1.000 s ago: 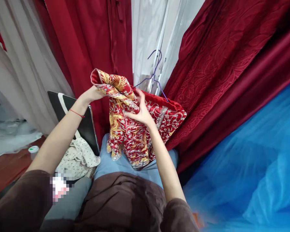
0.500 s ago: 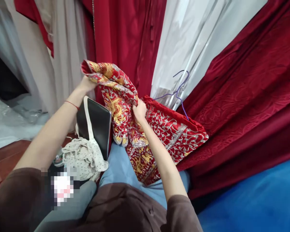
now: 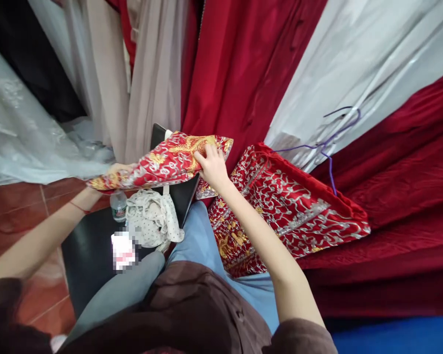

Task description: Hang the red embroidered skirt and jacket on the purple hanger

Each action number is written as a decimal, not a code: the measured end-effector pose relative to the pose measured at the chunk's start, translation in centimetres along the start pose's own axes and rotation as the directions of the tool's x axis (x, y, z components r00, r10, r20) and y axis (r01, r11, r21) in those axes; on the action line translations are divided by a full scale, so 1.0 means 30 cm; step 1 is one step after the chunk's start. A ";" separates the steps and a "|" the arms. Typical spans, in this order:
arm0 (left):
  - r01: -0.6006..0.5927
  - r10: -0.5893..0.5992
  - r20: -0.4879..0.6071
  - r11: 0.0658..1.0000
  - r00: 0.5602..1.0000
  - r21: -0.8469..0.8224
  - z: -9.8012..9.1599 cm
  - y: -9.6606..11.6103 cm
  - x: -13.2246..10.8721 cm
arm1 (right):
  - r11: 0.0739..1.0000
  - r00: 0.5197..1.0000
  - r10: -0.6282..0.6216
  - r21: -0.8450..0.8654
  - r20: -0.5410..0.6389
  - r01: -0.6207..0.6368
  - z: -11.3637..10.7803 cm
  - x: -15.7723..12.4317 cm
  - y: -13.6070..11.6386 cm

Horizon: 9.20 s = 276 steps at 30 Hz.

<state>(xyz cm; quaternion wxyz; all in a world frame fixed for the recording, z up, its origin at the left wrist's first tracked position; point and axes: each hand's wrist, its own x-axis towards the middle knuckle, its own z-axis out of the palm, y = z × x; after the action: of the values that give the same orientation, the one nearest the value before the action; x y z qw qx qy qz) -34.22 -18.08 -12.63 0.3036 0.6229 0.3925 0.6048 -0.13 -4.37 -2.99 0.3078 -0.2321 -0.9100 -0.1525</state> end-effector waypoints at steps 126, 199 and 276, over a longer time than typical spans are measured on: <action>-0.203 0.085 0.185 0.461 0.979 0.864 1.249 0.266 0.610 | 0.239 0.574 0.815 0.855 0.080 -0.460 -0.087 -0.746 0.127; -0.297 0.121 0.272 0.474 0.955 0.829 1.250 0.229 0.592 | 0.657 0.655 0.754 -0.022 0.048 -0.754 -0.338 -0.522 0.157; -0.185 0.123 0.144 0.451 0.982 0.873 1.295 0.192 0.585 | 0.206 0.416 0.901 0.728 0.119 -0.654 0.096 -0.802 0.100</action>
<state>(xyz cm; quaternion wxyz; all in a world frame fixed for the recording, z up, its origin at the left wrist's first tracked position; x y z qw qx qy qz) 4.31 -2.22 -1.94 -0.1060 0.7405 0.5806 0.3213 16.92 -8.54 -19.96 0.5504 -0.5043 -0.5743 0.3360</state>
